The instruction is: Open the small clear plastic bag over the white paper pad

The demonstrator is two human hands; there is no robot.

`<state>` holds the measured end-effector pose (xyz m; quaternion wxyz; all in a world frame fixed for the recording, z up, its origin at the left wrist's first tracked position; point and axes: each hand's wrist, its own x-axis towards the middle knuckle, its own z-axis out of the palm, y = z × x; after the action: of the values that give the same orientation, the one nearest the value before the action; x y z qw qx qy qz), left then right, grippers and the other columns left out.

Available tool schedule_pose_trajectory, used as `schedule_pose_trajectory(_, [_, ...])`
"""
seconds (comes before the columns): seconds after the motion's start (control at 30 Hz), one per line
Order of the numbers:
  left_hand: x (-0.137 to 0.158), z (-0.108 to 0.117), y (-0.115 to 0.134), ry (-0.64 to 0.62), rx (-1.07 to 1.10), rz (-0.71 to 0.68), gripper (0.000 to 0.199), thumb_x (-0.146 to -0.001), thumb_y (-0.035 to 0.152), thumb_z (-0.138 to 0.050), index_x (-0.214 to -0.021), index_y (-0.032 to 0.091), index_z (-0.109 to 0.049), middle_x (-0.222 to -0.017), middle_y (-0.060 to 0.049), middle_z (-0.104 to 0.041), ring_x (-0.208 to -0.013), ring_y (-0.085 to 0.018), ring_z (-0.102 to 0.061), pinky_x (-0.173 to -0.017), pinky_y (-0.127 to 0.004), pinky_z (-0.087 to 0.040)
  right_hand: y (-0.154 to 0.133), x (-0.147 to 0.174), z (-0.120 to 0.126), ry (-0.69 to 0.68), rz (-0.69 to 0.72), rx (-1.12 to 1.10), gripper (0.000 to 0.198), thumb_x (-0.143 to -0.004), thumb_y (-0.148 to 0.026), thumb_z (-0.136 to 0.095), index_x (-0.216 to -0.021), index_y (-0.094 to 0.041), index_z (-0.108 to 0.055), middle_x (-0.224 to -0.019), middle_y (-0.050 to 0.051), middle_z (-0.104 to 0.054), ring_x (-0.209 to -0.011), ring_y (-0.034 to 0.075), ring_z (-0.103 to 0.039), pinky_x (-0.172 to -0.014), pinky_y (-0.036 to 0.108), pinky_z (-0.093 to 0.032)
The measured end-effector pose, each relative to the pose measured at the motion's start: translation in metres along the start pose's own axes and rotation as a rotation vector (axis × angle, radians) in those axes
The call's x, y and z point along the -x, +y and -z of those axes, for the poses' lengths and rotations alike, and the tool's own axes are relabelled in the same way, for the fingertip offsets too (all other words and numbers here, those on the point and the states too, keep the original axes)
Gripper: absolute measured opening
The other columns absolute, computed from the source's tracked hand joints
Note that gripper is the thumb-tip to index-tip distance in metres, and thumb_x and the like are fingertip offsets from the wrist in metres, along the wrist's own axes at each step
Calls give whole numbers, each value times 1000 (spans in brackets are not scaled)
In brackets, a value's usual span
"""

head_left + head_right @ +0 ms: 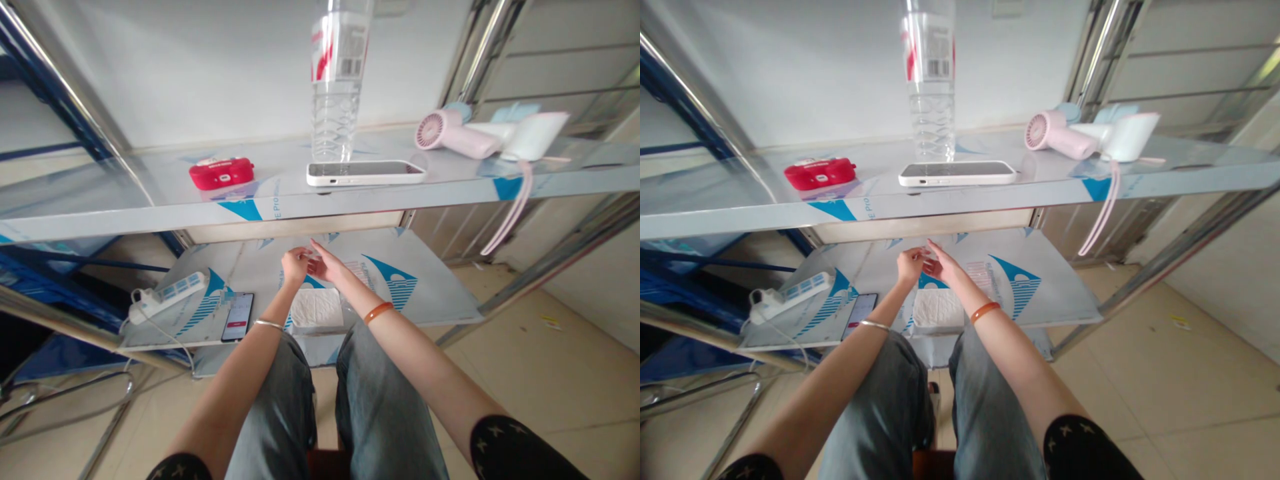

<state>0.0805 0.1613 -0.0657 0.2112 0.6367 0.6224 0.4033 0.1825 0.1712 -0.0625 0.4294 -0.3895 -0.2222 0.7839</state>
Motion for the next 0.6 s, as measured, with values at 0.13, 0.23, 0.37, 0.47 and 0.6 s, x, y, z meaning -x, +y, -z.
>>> schedule_pose_trajectory(0.13, [0,1,-2,17,49,41,36,-70,3,-43,-84,16,-73,-93,-3,-73,-92,-17,-65,-85,-23,-47,0,1,-1,-18,27,-9,15,-90,-33,-56,-84,-19,-52,-65,-2,-59,-55,9,-58,-57,20,-50])
schedule_pose_trajectory(0.23, [-2,-2,-5,45,138,103,33,-69,5,-42,-80,15,-72,-89,-4,-73,-90,-16,-65,-82,-22,-47,1,-2,3,-27,52,41,11,-91,-29,-55,-87,-18,-55,-68,-1,-60,-58,9,-58,-61,20,-51])
schedule_pose_trajectory(0.37, [-9,-5,-12,141,347,336,35,-71,8,-37,-87,12,-68,-96,-7,-71,-92,-15,-65,-80,-21,-48,0,-7,9,11,38,18,10,-89,-27,-56,-94,-19,-58,-73,0,-63,-63,11,-61,-61,22,-52])
schedule_pose_trajectory(0.47, [-15,-7,-20,108,503,549,36,-79,12,-32,-98,11,-62,-97,-11,-69,-88,-15,-66,-75,-24,-51,2,-8,9,65,61,31,10,-86,-22,-60,-95,-19,-58,-71,-1,-63,-60,11,-61,-57,22,-52])
schedule_pose_trajectory(0.6, [-18,-13,-29,-166,572,515,33,-88,26,-32,-92,12,-61,-80,-12,-67,-83,-23,-67,-70,-37,-54,12,-12,5,115,157,261,22,-79,-22,-68,-97,-17,-56,-73,1,-65,-58,11,-61,-55,22,-51])
